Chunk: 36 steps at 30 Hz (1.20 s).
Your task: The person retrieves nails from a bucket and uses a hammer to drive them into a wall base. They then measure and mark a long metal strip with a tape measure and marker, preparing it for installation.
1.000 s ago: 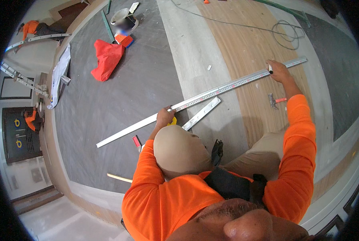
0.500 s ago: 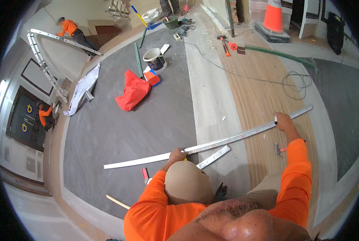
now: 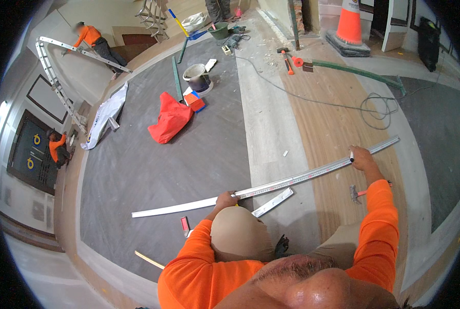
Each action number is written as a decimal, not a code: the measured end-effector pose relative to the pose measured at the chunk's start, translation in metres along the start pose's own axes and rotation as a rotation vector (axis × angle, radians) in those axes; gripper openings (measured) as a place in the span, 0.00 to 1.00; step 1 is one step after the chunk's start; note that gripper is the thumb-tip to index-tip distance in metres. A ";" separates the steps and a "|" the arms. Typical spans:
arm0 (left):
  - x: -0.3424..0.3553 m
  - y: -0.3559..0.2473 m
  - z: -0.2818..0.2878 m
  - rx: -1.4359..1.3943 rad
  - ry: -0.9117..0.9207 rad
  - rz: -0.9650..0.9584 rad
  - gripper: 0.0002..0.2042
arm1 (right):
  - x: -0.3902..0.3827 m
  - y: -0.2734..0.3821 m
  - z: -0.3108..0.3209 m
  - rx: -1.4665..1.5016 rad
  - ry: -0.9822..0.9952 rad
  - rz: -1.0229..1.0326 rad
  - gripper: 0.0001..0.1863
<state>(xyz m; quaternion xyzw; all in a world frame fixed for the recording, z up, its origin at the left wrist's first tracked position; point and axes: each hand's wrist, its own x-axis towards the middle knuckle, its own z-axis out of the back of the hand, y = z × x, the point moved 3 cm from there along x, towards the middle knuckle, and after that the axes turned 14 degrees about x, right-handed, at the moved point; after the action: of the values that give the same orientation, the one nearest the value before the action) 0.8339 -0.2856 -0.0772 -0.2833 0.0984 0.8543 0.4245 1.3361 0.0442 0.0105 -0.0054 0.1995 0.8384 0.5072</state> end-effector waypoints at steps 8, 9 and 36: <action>0.014 0.015 -0.015 -0.034 -0.037 -0.012 0.24 | 0.001 0.002 0.000 -0.016 -0.032 0.025 0.23; 0.015 0.015 -0.016 -0.030 -0.027 -0.002 0.24 | 0.000 -0.001 -0.001 -0.019 -0.041 0.032 0.23; -0.011 -0.016 0.012 -0.065 0.165 -0.225 0.21 | 0.002 -0.009 0.008 0.029 -0.105 -0.002 0.29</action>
<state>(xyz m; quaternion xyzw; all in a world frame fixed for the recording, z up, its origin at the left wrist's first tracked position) 0.8465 -0.2782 -0.0598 -0.3753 0.0729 0.7778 0.4988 1.3448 0.0528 0.0147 0.0457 0.1847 0.8340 0.5180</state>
